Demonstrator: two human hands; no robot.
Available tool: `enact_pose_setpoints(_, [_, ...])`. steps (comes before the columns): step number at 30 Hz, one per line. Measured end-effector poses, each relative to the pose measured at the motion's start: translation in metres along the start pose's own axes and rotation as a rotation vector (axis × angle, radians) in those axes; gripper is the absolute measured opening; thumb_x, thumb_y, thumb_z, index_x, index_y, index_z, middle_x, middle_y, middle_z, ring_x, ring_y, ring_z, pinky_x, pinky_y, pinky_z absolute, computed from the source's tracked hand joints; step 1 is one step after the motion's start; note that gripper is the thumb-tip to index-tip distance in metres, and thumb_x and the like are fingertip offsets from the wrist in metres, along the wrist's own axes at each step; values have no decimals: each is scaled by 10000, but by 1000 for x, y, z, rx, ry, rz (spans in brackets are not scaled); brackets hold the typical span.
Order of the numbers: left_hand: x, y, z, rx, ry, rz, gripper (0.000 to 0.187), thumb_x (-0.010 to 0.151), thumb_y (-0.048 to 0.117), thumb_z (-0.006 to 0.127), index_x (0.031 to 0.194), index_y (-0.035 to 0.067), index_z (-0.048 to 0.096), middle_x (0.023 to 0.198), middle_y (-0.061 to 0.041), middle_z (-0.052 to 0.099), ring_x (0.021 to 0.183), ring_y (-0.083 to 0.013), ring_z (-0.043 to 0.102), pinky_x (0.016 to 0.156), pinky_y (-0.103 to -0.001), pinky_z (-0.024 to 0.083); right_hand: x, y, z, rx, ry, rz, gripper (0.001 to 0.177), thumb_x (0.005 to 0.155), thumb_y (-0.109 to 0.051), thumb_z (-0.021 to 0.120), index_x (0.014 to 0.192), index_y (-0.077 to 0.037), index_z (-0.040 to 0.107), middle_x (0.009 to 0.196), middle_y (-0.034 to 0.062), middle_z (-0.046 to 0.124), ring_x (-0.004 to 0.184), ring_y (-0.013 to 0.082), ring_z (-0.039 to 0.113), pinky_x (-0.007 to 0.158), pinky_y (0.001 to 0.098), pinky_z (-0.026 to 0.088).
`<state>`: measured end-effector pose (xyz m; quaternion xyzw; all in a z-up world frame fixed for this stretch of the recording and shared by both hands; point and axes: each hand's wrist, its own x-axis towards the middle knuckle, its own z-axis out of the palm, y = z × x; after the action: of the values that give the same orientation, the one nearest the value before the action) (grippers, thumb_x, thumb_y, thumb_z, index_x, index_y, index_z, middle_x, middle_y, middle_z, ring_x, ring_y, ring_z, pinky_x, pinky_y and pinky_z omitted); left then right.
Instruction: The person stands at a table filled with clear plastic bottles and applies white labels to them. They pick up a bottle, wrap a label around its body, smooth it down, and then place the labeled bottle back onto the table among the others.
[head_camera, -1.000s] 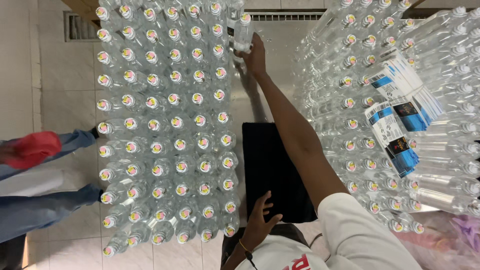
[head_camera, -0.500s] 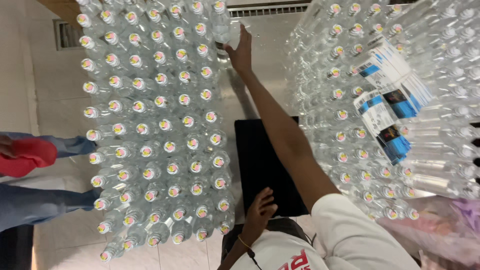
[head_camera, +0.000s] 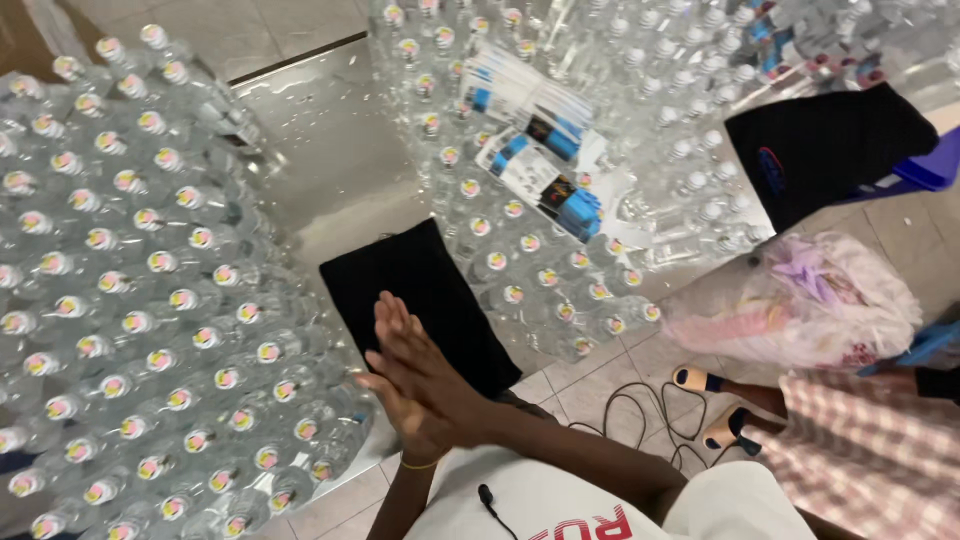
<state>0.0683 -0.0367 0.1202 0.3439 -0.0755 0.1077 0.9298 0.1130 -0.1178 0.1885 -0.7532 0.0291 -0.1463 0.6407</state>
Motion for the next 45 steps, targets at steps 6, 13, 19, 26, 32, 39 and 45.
enact_pose_setpoints(6, [-15,-24,11,418,-552,-360,997,1133,820,242,1752,50,114,1852,-149,42,1735,-313,47,1437,-501,55,-40,-38,-51,346,-60,55,918,1155,-745,237,1758,-84,28,1869,125,-50,1753,288,-32,1441,487,5])
enact_pose_setpoints(13, [21,-59,29,680,-441,-142,874,1165,609,195,1728,-44,51,1818,-245,55,1673,-418,17,1374,-577,-60,-47,8,-157,57,-269,71,437,1097,-207,600,1504,-49,616,1556,220,612,1498,405,513,1277,547,358])
enact_pose_setpoints(19, [-20,-109,1,886,-522,-379,916,1017,376,750,1719,48,261,1699,-172,274,1621,-376,306,1325,-514,295,6,82,-263,-1075,1,-366,424,1088,-168,607,1501,-94,665,1529,130,669,1513,376,530,1311,507,308])
enact_pose_setpoints(26, [-25,-126,15,1031,-293,-277,789,830,127,971,1445,-37,505,1400,-219,494,1379,-401,587,1211,-456,494,5,117,-275,-1117,48,-459,245,1113,-205,633,1296,-123,775,1281,49,777,1338,242,686,1323,503,332])
enact_pose_setpoints(32, [-34,-103,-3,1074,-135,-266,821,810,166,975,1470,2,516,1394,-211,515,1325,-380,599,1133,-446,552,5,122,-277,-1069,20,-475,449,1032,-442,763,1332,-108,758,1343,76,724,1325,296,675,1276,545,394])
enact_pose_setpoints(39, [-8,-79,-33,1093,-66,-411,550,839,191,981,1291,46,703,1205,-132,626,1136,-265,681,947,-410,621,8,115,-269,-877,175,-515,212,999,-210,812,1205,-164,829,1258,6,761,1240,241,732,1262,474,423])
enact_pose_setpoints(45, [19,-48,-56,940,28,-753,430,1050,418,751,1285,59,728,1174,-149,732,1050,-257,688,896,-462,606,-2,35,-249,-608,441,-483,234,980,63,803,1175,-57,850,1199,127,810,1100,314,798,1023,429,631])
